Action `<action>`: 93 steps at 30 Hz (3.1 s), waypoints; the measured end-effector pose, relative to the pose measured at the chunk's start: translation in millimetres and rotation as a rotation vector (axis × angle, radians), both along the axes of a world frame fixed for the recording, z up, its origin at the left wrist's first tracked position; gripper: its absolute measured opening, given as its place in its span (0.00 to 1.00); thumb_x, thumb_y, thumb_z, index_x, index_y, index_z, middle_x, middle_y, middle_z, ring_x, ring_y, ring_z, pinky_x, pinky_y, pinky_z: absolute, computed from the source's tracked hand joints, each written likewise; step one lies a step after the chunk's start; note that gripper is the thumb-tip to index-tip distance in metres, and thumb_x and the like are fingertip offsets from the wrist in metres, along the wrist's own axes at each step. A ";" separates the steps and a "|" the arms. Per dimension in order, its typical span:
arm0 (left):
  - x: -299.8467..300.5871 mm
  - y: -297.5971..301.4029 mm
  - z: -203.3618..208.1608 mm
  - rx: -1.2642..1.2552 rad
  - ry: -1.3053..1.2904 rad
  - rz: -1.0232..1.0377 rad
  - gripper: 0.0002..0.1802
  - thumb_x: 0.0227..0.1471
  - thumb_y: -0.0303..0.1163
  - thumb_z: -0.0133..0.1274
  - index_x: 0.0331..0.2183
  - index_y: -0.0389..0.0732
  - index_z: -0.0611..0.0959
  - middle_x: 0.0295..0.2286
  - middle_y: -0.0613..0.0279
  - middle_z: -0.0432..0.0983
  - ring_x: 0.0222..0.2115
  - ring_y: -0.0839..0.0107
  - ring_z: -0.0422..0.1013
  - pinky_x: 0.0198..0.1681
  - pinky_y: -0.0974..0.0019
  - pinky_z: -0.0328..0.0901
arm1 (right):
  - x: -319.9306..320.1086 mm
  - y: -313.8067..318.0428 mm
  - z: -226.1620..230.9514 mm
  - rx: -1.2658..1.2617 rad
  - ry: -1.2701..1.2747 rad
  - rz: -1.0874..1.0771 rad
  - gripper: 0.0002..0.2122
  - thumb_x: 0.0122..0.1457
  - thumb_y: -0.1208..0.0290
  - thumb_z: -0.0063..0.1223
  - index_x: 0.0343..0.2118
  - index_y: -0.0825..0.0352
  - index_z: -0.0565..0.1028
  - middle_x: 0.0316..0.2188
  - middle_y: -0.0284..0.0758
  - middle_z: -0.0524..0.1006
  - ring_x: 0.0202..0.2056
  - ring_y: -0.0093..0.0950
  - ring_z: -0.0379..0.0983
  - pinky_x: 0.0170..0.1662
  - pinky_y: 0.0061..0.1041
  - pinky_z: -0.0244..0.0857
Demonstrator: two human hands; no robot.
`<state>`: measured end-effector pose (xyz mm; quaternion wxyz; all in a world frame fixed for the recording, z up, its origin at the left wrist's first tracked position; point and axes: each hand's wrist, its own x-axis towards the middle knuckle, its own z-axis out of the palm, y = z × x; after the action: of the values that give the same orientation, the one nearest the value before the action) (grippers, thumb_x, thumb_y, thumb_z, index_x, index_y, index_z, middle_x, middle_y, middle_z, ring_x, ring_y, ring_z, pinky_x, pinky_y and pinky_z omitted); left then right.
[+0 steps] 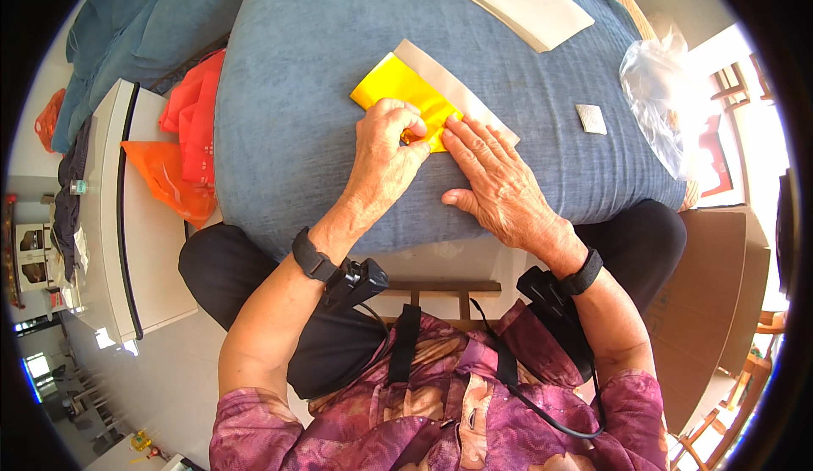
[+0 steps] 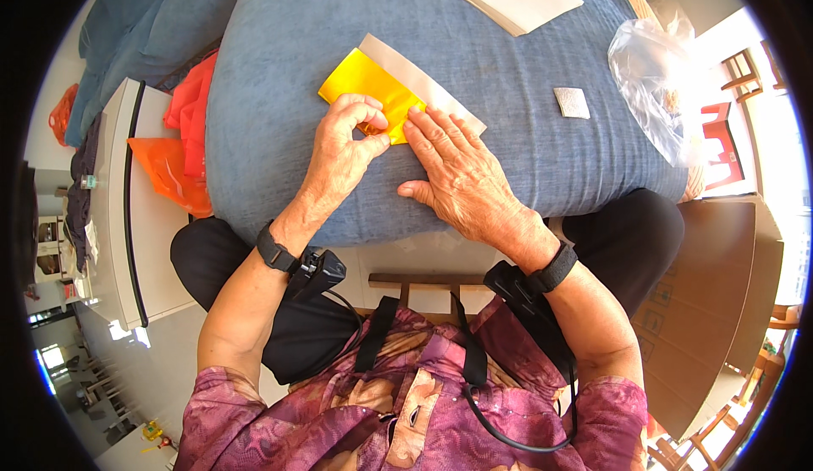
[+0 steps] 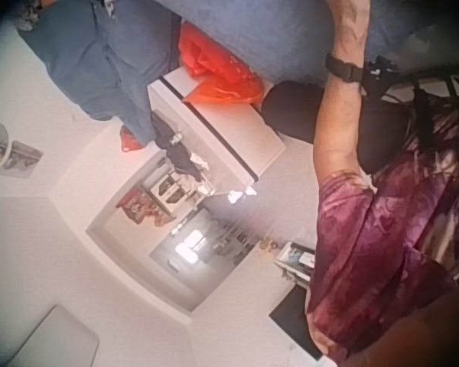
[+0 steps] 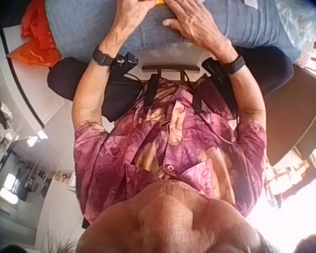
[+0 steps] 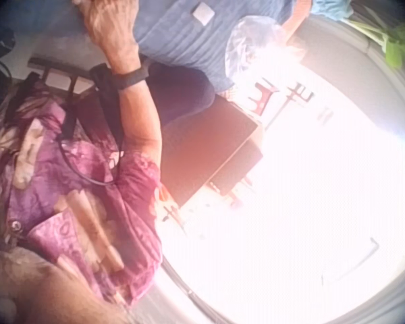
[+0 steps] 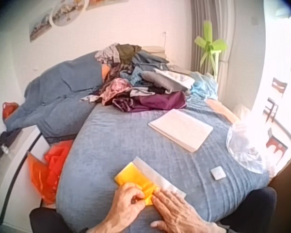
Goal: The person folds a yellow sheet of paper into a triangular shape, then unfolds it and folds it again into a rectangular shape. The person handles the paper by hand, making precise folds and creases.
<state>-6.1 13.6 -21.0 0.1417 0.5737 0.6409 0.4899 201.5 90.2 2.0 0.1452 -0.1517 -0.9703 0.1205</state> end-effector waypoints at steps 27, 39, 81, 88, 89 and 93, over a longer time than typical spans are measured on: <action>-6.5 -8.7 20.5 -0.170 0.032 -0.095 0.07 0.47 0.19 0.63 0.28 0.37 0.79 0.44 0.56 0.72 0.48 0.62 0.71 0.49 0.62 0.68 | 1.1 1.0 -2.1 -0.019 0.027 -0.002 0.34 0.63 0.50 0.52 0.64 0.73 0.63 0.68 0.47 0.60 0.70 0.44 0.51 0.72 0.42 0.45; -4.7 -4.0 5.1 -0.159 0.144 -0.039 0.09 0.47 0.18 0.62 0.24 0.34 0.77 0.45 0.51 0.74 0.45 0.60 0.74 0.45 0.61 0.71 | 1.9 2.9 -3.1 -0.024 0.032 0.005 0.34 0.63 0.51 0.54 0.63 0.72 0.64 0.67 0.47 0.61 0.70 0.44 0.52 0.71 0.42 0.46; -38.5 1.5 19.8 -0.326 -0.058 0.354 0.24 0.41 0.29 0.69 0.41 0.31 0.79 0.38 0.49 0.79 0.39 0.52 0.77 0.42 0.54 0.72 | -16.1 41.9 16.3 0.172 0.179 -0.032 0.19 0.55 0.63 0.64 0.46 0.68 0.74 0.52 0.44 0.70 0.59 0.44 0.62 0.65 0.46 0.55; -36.2 1.8 22.7 -0.328 -0.255 0.365 0.29 0.41 0.27 0.67 0.46 0.25 0.77 0.32 0.48 0.82 0.34 0.59 0.81 0.37 0.60 0.73 | -24.2 40.7 11.6 0.130 0.212 -0.066 0.22 0.54 0.64 0.65 0.48 0.70 0.73 0.49 0.44 0.70 0.54 0.43 0.64 0.61 0.41 0.58; -35.5 2.1 24.8 -0.347 -0.297 0.359 0.30 0.41 0.26 0.67 0.46 0.23 0.77 0.31 0.48 0.82 0.34 0.61 0.80 0.37 0.60 0.73 | -24.5 40.8 11.4 0.122 0.223 -0.063 0.22 0.54 0.65 0.65 0.48 0.71 0.73 0.49 0.44 0.70 0.54 0.43 0.64 0.61 0.41 0.59; -27.9 -1.7 35.6 -0.309 -0.507 0.298 0.26 0.45 0.19 0.62 0.47 0.21 0.76 0.27 0.57 0.78 0.24 0.76 0.72 0.27 0.72 0.67 | -24.6 38.9 10.4 0.007 0.217 -0.057 0.25 0.56 0.67 0.63 0.54 0.72 0.70 0.53 0.46 0.67 0.56 0.46 0.64 0.62 0.42 0.60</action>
<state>-34.0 11.9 14.6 0.3085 0.3051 0.7289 0.5296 176.8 129.1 12.4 0.2532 -0.1648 -0.9446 0.1285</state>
